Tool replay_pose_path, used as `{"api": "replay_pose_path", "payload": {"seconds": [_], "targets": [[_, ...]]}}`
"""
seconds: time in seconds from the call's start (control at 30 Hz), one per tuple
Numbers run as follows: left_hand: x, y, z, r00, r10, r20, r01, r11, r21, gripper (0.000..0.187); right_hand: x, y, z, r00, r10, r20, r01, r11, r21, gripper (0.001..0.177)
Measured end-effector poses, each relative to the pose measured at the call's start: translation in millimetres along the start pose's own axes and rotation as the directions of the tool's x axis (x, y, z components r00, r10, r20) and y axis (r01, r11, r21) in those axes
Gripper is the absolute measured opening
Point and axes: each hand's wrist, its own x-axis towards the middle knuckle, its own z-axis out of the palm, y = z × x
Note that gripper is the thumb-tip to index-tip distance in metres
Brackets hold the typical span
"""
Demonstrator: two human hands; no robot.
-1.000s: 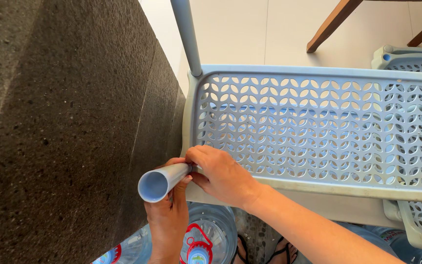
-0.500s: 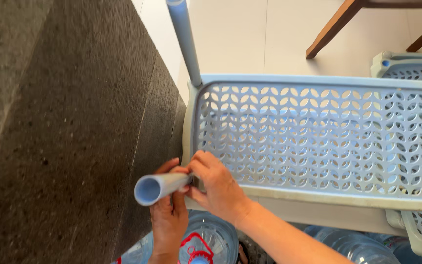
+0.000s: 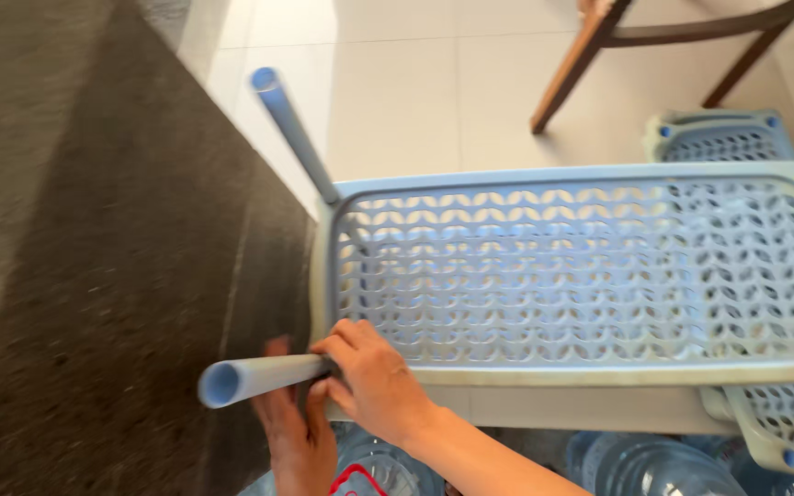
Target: The person assembles a light blue plastic shelving unit by inserting vertical poles into the corner holes of perforated shelves and stacking them. The person handles the shelves and poles by hand, aligning and pressing the parts together to form a three-tier rack.
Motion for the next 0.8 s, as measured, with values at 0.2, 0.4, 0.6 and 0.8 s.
{"api": "replay_pose_path", "payload": {"seconds": [0.2,0.4,0.6,0.8], "targets": [[-40,89,87,0.884,0.003,-0.467,0.083,0.983,0.162,0.062,-27,9,-83,0.976,0.051,-0.212,-0.051,0.999,0.009,0.04],[-43,219,215,0.997,0.033,0.076,-0.003,0.93,-0.368,0.036,-72,45,-243,0.79,0.203,-0.579,-0.248,0.969,0.001,0.024],[-60,331,345,0.85,0.216,0.48,0.137,0.789,-0.599,0.029,-174,122,-401,0.51,0.297,-0.807,-0.399,0.913,0.084,0.019],[-110,384,501,0.628,0.184,0.756,0.309,0.833,-0.459,0.036,-302,283,-488,0.186,0.607,-0.773,-0.383,0.769,0.512,0.02]]}}
